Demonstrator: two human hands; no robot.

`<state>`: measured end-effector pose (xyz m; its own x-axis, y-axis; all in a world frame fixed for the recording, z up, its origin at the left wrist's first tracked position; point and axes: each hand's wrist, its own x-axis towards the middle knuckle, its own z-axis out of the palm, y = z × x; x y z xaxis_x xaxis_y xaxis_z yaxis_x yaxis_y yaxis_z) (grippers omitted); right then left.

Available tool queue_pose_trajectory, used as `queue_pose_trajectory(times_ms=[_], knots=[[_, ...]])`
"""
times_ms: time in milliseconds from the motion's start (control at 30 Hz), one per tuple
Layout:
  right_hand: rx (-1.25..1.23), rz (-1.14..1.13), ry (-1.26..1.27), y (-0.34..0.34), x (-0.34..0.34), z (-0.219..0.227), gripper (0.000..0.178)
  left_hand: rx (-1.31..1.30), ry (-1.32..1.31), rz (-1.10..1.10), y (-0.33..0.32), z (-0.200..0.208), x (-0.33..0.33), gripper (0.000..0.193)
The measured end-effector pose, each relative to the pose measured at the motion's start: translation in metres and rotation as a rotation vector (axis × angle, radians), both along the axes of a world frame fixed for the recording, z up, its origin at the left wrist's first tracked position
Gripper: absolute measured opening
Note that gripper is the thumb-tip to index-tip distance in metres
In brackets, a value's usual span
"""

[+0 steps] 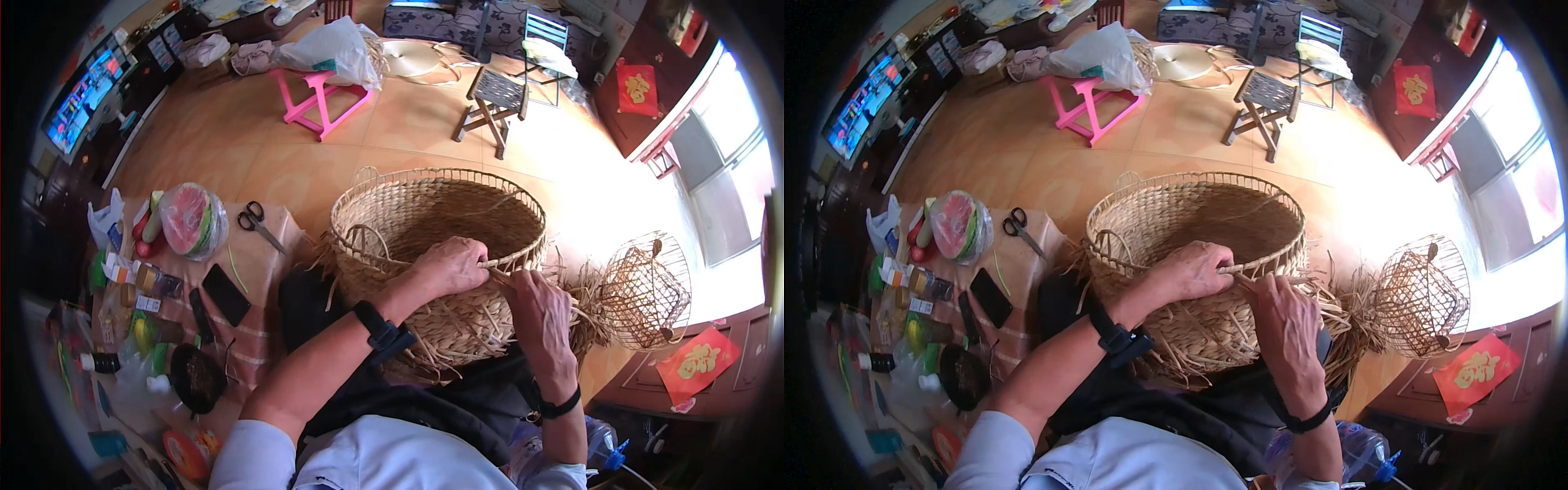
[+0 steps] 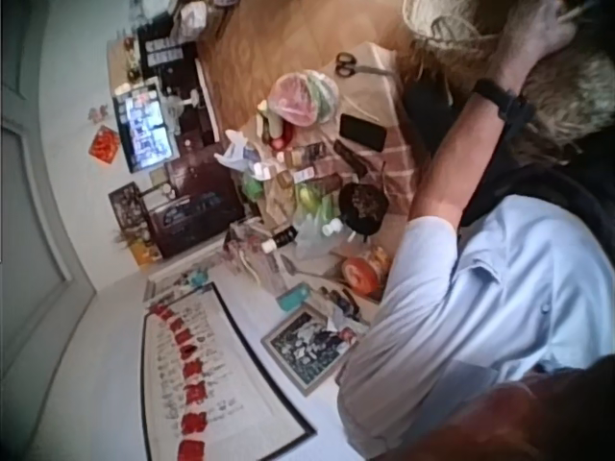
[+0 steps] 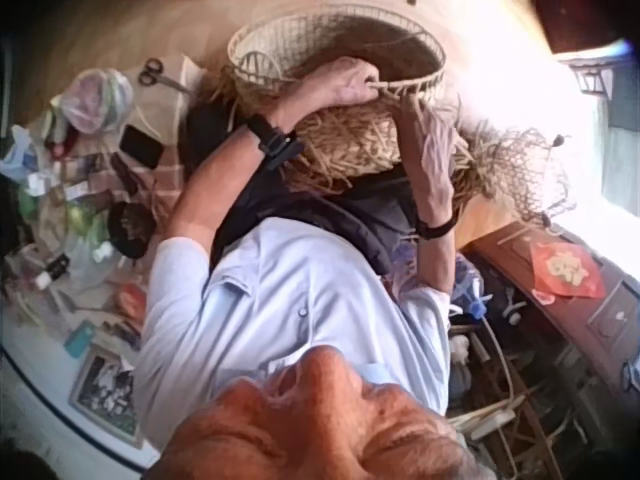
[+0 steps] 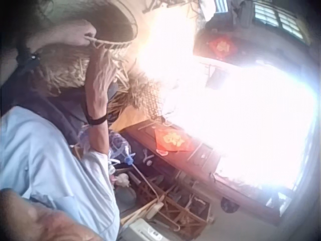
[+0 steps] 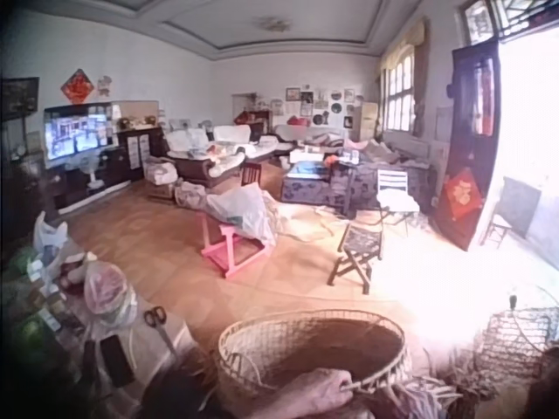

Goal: Repairing or weaving a large wicker basket using bamboo or wood strips while sitting on the floor.

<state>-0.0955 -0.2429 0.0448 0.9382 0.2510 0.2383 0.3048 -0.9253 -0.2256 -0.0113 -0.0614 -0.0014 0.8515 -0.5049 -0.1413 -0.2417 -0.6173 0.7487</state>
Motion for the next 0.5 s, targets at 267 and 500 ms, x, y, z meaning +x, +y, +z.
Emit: queue_pose_trajectory(times_ms=[267, 500], knots=[[-0.029, -0.027, 0.077, 0.013, 0.012, -0.011, 0.004, -0.046, -0.102, -0.108, 0.009, -0.012, 0.002, 0.025], [-0.130, 0.004, 0.211, -0.007, 0.031, -0.052, 0.002, -0.170, -0.049, -0.236, -0.009, -0.018, 0.014, 0.023]])
